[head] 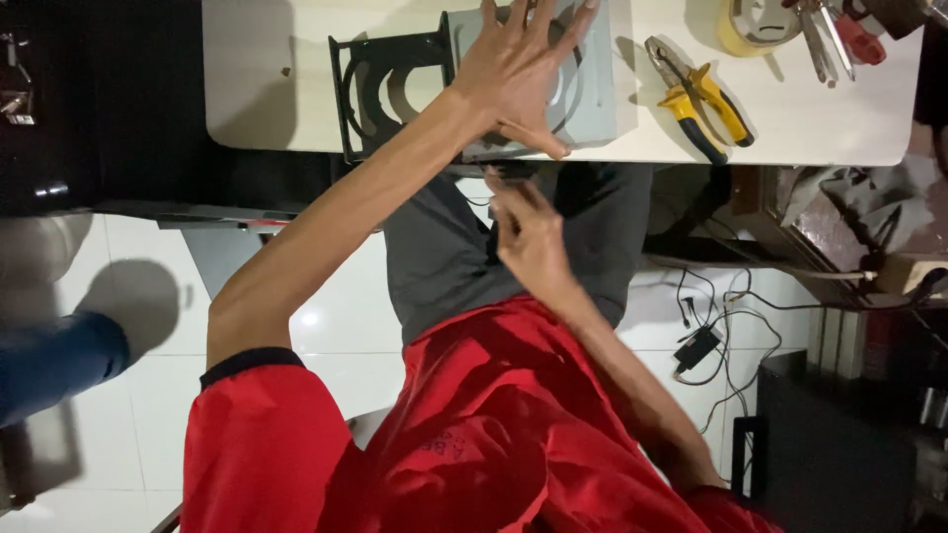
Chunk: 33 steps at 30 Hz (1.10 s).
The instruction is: Removing the plastic bezel and metal casing from an optical disc drive using a screwdriver.
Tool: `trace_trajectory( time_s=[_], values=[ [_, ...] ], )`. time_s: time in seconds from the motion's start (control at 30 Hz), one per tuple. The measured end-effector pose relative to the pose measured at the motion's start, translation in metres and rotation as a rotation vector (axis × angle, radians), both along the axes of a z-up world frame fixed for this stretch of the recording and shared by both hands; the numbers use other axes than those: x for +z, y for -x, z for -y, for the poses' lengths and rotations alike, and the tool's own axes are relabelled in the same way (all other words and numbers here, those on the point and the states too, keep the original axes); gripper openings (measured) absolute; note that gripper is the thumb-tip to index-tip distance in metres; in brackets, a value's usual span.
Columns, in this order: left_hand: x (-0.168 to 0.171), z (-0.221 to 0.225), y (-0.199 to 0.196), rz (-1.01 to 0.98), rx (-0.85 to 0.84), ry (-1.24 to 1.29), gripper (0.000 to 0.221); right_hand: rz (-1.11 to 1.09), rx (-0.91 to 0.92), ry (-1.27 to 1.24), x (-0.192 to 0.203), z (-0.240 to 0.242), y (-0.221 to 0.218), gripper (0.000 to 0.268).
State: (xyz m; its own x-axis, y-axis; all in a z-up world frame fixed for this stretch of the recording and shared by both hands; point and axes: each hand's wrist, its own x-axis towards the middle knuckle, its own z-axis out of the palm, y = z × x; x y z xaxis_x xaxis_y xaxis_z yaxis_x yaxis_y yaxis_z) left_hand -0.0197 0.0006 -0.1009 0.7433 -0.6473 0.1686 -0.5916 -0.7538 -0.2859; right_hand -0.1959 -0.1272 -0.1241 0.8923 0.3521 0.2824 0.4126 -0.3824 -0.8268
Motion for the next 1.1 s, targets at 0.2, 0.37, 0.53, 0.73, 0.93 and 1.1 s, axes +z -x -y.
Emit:
trace_trajectory(
  time_s=[0.2,0.37,0.53,0.73,0.93,1.1],
  values=[
    [0.014,-0.002,0.006,-0.080,0.004,0.008,0.154,0.060,-0.129,-0.198,-0.034,-0.042,0.029,0.050],
    [0.025,0.000,0.008,-0.193,0.032,-0.017,0.152,-0.084,-0.143,-0.315,-0.047,-0.037,0.028,0.042],
    [0.015,-0.001,0.004,-0.133,0.004,0.031,0.153,-0.017,-0.123,-0.257,-0.030,-0.033,0.028,0.042],
    [0.018,0.001,0.006,-0.077,-0.011,0.051,0.152,0.063,-0.116,-0.205,-0.020,-0.033,0.027,0.049],
    [0.010,0.004,0.006,-0.086,0.042,0.005,0.154,-0.090,-0.051,-0.125,-0.002,-0.009,0.009,0.049],
    [0.003,0.004,0.002,0.086,0.025,-0.024,0.156,-0.309,0.094,-0.126,0.030,0.024,-0.035,0.029]
  ],
)
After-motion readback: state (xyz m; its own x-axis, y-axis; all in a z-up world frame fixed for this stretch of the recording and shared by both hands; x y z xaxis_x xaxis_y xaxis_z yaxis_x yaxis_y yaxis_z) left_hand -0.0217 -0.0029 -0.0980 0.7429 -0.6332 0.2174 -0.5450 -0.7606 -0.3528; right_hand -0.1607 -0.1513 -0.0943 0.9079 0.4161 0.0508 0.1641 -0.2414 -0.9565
